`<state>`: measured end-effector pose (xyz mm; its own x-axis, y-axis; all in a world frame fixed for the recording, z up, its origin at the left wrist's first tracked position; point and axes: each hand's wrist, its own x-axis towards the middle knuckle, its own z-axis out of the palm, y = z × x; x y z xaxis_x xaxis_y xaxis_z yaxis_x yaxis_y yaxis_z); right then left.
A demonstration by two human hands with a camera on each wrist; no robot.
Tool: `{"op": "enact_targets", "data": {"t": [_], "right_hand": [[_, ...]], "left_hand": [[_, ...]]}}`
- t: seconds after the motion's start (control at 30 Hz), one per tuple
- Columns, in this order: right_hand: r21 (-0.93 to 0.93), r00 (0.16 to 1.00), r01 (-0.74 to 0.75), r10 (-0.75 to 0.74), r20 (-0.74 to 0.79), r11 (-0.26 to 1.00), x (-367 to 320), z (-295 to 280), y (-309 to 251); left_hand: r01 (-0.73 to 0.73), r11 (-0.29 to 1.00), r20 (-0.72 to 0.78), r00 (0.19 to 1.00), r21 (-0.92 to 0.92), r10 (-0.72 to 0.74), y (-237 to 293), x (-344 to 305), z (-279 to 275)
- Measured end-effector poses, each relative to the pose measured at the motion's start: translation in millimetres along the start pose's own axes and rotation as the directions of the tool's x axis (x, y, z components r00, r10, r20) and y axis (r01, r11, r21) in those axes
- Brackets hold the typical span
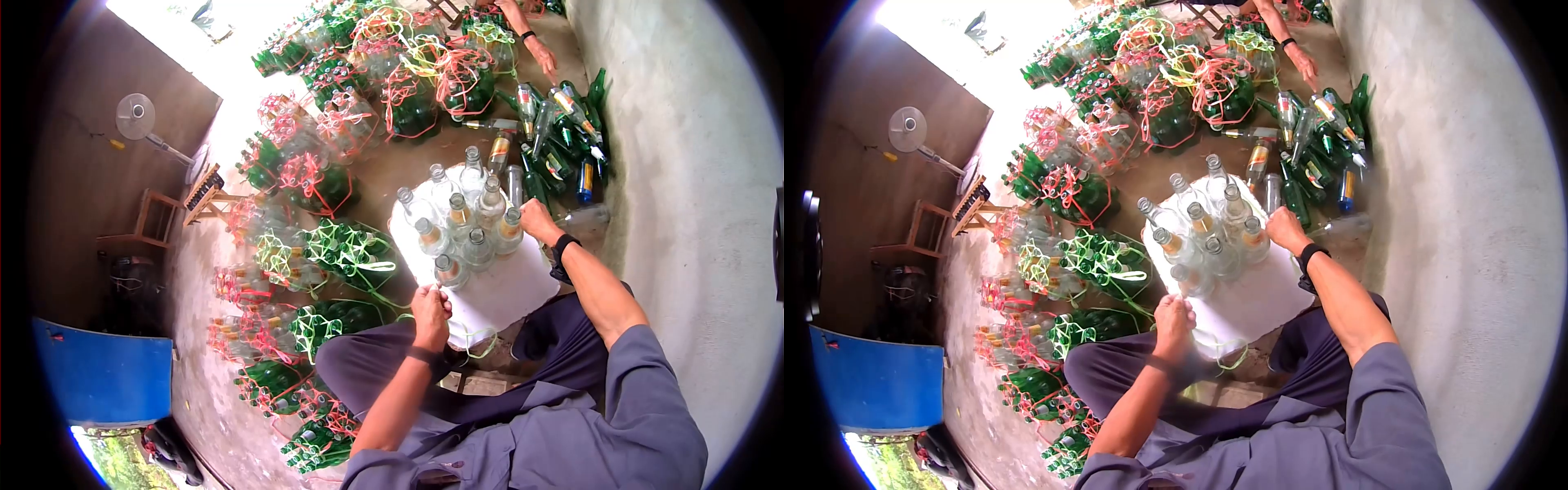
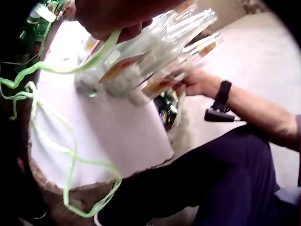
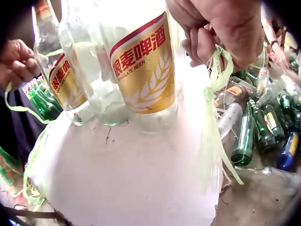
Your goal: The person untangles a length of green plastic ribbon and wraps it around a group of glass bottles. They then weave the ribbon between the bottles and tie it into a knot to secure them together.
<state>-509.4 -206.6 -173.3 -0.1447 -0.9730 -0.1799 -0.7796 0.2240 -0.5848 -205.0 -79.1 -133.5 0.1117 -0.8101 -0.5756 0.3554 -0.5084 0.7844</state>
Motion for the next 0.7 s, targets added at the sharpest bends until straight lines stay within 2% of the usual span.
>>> {"op": "enact_targets", "data": {"t": [0.07,0.13,0.23,0.27,0.33,0.43,0.5,0.57,0.7], "right_hand": [[-0.005,1.0,0.005,-0.005,0.001,1.0,3,9,11],[-0.087,0.994,0.111,-0.11,0.021,0.99,2,10,14],[-0.032,0.998,0.054,-0.054,0.008,0.998,-8,5,11],[-0.035,0.999,0.053,-0.053,0.01,0.998,-7,5,13],[-0.285,0.964,0.256,-0.222,0.145,0.924,-1,12,25],[-0.237,0.962,0.189,-0.131,0.239,0.953,-12,15,31],[-0.181,0.964,0.171,-0.126,0.236,0.969,-28,16,28],[-0.097,0.963,0.097,-0.069,0.261,0.991,-40,19,20],[-0.12,0.925,0.145,-0.091,0.368,0.982,-45,12,14]], "left_hand": [[0.016,0.999,0.0,1.0,0.034,-0.016,-14,7,0],[0.034,0.997,0.002,0.999,0.069,-0.034,-16,8,4],[0.123,0.965,-0.029,0.992,0.232,-0.119,-18,21,1],[0.126,0.965,-0.028,0.992,0.229,-0.123,-21,30,-5],[0.164,0.949,0.004,0.985,0.268,-0.172,-19,40,-14],[0.133,0.948,0.01,0.99,0.289,-0.142,-18,46,-26],[0.138,0.95,0.014,0.989,0.281,-0.147,-18,45,-27],[0.191,0.946,0.046,0.977,0.264,-0.21,-17,39,-26],[0.193,0.94,0.085,0.971,0.283,-0.225,-13,36,-25]]}}
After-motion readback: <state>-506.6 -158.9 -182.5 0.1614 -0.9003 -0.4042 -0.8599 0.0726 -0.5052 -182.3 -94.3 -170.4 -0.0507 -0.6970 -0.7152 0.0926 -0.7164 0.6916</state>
